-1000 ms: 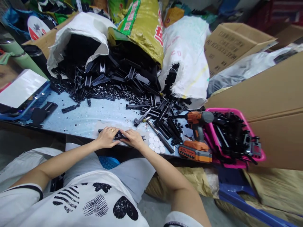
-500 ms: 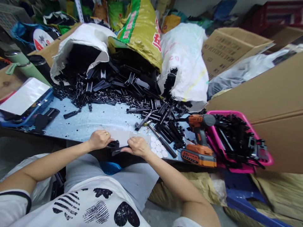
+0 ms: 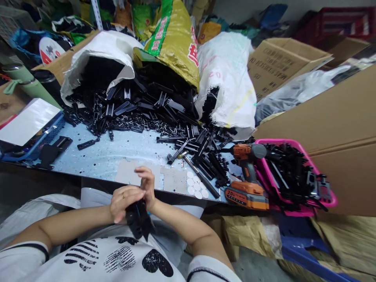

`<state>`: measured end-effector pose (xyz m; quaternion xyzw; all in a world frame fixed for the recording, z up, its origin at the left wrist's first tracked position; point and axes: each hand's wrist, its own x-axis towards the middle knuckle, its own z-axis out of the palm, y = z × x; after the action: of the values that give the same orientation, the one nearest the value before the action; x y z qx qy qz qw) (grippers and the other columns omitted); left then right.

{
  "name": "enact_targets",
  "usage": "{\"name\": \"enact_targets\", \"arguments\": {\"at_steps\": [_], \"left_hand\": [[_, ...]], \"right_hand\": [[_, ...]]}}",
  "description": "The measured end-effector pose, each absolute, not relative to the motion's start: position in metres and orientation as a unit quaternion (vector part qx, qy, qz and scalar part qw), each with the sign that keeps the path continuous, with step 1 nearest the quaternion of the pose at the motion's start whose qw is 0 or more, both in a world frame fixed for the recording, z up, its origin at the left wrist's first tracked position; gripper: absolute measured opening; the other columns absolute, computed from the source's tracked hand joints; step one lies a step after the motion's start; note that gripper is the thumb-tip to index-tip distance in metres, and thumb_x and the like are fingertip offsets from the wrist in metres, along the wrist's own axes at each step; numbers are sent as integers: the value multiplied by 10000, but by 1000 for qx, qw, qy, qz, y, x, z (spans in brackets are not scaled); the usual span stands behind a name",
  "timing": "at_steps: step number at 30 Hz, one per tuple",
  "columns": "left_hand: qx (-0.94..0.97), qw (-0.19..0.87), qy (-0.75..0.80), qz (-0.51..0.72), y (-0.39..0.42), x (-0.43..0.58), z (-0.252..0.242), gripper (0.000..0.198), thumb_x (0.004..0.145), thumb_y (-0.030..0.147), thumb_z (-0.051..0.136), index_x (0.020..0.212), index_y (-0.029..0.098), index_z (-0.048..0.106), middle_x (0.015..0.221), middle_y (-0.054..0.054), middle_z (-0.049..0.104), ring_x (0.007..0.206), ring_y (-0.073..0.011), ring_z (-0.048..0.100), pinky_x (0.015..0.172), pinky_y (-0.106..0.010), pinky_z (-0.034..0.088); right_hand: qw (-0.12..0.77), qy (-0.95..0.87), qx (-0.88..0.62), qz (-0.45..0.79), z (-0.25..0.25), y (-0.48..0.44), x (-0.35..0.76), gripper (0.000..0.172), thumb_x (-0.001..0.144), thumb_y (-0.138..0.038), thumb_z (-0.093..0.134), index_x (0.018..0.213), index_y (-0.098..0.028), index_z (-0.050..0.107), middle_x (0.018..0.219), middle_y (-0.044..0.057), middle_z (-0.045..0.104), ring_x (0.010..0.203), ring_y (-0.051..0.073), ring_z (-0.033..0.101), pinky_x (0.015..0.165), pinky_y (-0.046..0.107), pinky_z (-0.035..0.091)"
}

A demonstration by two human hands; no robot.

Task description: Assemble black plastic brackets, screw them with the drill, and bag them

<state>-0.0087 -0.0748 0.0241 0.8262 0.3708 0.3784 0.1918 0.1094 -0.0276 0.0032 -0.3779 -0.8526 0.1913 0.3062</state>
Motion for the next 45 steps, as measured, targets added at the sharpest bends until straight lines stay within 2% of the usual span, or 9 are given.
{"name": "enact_targets", "arguments": {"at_steps": [4, 7, 14, 22, 28, 31, 34, 40, 45], "left_hand": [[844, 89, 456, 267, -7, -27, -2, 680, 851, 688, 269, 1225, 202, 565, 1079, -140, 624, 989, -283, 590, 797, -396, 451], [819, 42, 537, 197, 64, -40, -10, 687, 842, 667, 365, 1229, 135, 564, 1014, -190, 634, 917, -283, 602, 748, -371, 448], [762, -19, 617, 195, 122, -52, 3, 457, 924, 380, 423, 1265, 84, 490, 1222, -179, 534, 1188, -272, 451, 957, -362, 361], [497, -35, 845, 196, 38, -211, -2, 351, 736, 152, 598, 1051, 17, 522, 1308, -279, 416, 1265, -483, 263, 942, -646, 284], [615, -20, 716, 330, 24, -219, 1, 192, 822, 186, 557, 985, 95, 511, 1202, -108, 546, 1267, -266, 378, 1078, -429, 293], [643, 30, 667, 375, 30, -169, 1, 232, 879, 265, 510, 1048, 105, 515, 1066, -87, 606, 1067, -193, 548, 964, -347, 425], [666, 83, 639, 375, 30, -115, -3, 269, 918, 295, 437, 1133, 150, 509, 1049, -70, 625, 926, -155, 606, 843, -287, 488], [764, 166, 558, 277, 13, -59, -22, 453, 884, 177, 436, 1335, 185, 397, 1260, -111, 545, 1128, -238, 527, 954, -406, 427], [754, 205, 542, 310, 11, -47, -29, 377, 918, 206, 406, 1285, 154, 481, 1151, -136, 582, 1099, -234, 534, 939, -409, 440]], "right_hand": [[391, -773, -470, 171, 14, 78, 118, 296, 848, -415, 390, 1067, -242, 490, 1156, 85, 555, 1094, 215, 514, 912, 382, 443], [406, -713, -556, 131, 23, 177, 145, 361, 897, -397, 344, 1108, -132, 469, 1158, 180, 519, 1114, 257, 464, 965, 447, 361], [201, -655, -719, 113, 18, 284, 173, 287, 810, -359, 592, 990, -143, 532, 974, 132, 589, 920, 253, 539, 799, 400, 417], [333, -747, -540, 198, 31, 172, 185, 367, 747, -439, 665, 975, -193, 517, 917, 86, 623, 785, 184, 569, 712, 310, 450], [146, -885, -405, 180, 1, 58, 182, 307, 818, -415, 608, 1034, -199, 583, 945, 101, 631, 891, 263, 574, 776, 394, 465], [137, -898, -394, 141, -6, 45, 155, 482, 832, -430, 587, 1247, -197, 508, 1159, 131, 578, 1083, 291, 506, 929, 446, 396], [165, -885, -396, 179, -7, 51, 126, 441, 902, -417, 474, 1290, -209, 490, 1138, 117, 582, 1100, 262, 498, 974, 437, 358], [310, -668, -500, 457, -14, 55, 125, 534, 908, -476, 404, 1385, -242, 347, 933, 35, 566, 594, 107, 546, 602, 274, 486], [349, -543, -464, 607, -22, 45, 135, 601, 845, -498, 490, 1376, -247, 360, 767, -26, 497, 530, 86, 531, 498, 236, 477]]}}
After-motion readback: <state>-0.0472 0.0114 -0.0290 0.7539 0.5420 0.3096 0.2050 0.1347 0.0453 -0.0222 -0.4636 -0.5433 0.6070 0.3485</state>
